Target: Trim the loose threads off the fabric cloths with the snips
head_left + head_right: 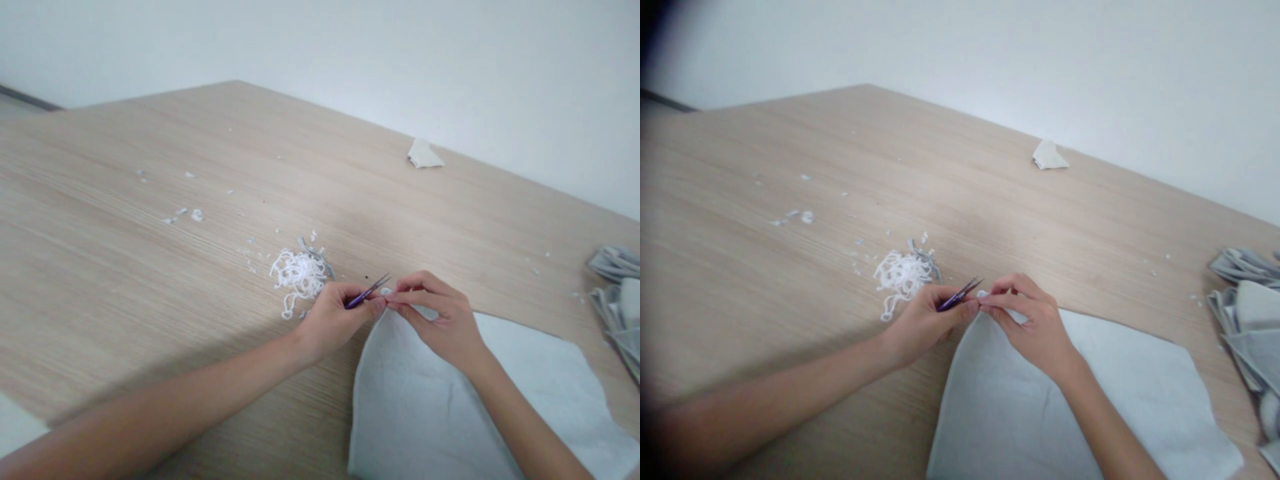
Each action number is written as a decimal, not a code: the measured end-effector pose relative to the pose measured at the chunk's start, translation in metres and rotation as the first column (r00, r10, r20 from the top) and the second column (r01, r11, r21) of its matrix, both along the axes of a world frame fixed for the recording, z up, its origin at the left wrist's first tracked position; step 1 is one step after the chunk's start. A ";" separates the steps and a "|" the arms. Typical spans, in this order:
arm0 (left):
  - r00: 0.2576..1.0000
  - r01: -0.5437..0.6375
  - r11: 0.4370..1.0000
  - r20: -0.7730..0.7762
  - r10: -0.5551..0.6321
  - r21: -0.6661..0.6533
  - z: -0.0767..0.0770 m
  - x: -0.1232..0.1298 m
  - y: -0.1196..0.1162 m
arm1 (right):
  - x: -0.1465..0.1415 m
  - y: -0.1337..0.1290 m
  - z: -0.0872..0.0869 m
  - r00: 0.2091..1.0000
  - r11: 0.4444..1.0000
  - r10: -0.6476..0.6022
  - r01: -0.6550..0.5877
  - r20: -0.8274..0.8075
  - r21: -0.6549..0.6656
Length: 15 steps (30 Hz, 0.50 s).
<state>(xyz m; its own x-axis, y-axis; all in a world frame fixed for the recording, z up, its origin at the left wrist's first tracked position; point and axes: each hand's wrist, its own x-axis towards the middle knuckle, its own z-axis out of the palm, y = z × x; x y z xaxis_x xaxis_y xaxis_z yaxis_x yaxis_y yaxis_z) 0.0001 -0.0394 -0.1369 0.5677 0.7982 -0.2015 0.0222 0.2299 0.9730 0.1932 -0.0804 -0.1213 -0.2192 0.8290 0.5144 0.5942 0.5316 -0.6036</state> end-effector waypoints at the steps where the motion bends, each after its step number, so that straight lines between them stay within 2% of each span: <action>1: 1.000 0.000 1.000 -0.001 0.000 -0.003 0.000 0.000 0.000 | 0.000 -0.001 -0.001 1.000 1.000 -0.001 0.001 -0.011 -0.023; 10: 0.999 0.025 1.000 -0.036 -0.025 -0.003 0.002 0.001 0.000 | 0.003 -0.007 -0.001 0.984 0.978 -0.138 0.117 -0.113 -0.171; 15: 0.995 0.087 0.996 -0.054 -0.086 0.022 0.004 -0.002 0.002 | 0.009 -0.008 0.002 0.973 0.962 -0.142 0.092 -0.184 -0.258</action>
